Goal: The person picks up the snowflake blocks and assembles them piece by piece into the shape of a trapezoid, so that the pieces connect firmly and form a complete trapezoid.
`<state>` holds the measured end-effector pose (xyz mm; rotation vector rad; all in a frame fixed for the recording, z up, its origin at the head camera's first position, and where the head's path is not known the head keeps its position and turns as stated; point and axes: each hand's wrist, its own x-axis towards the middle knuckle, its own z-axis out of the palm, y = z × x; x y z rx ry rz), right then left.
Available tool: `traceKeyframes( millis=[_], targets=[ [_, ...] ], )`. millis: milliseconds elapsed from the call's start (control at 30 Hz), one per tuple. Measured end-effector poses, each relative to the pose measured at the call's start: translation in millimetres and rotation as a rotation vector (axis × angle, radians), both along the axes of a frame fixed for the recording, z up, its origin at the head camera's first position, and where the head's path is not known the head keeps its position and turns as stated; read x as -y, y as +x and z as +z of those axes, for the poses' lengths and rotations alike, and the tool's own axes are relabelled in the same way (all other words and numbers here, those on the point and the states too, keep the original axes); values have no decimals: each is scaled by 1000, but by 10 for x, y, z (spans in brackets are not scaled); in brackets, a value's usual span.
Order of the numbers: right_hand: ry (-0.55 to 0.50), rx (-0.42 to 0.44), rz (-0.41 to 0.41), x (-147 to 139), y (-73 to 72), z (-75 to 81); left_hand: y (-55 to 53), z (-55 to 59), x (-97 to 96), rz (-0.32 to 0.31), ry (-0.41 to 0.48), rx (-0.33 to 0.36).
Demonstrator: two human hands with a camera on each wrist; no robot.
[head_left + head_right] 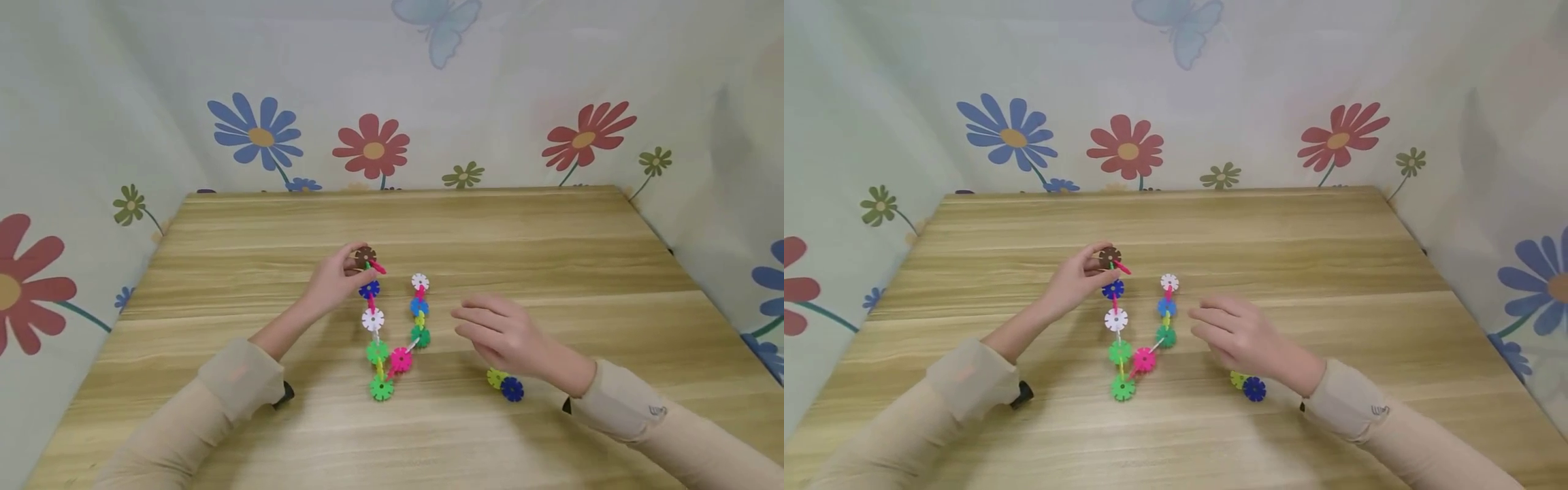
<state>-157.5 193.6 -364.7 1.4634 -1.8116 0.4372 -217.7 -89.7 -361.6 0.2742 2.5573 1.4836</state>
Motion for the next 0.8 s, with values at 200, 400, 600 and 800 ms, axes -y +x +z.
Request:
traceKeyframes(
  millis=[200,400,600,800],
  targets=[
    [55,53,-45,-225,151,-26,-17,-12,28,4,-11,16],
    [232,224,-161,-514,241,-140,-46,-31,38,-5,-10,12],
    [502,499,-338,-696,348,-204,-60,-42,49,-3,-11,13],
    [602,691,-420,-729,416,-268,-57,-38,57,-9,-7,15]
  ],
)
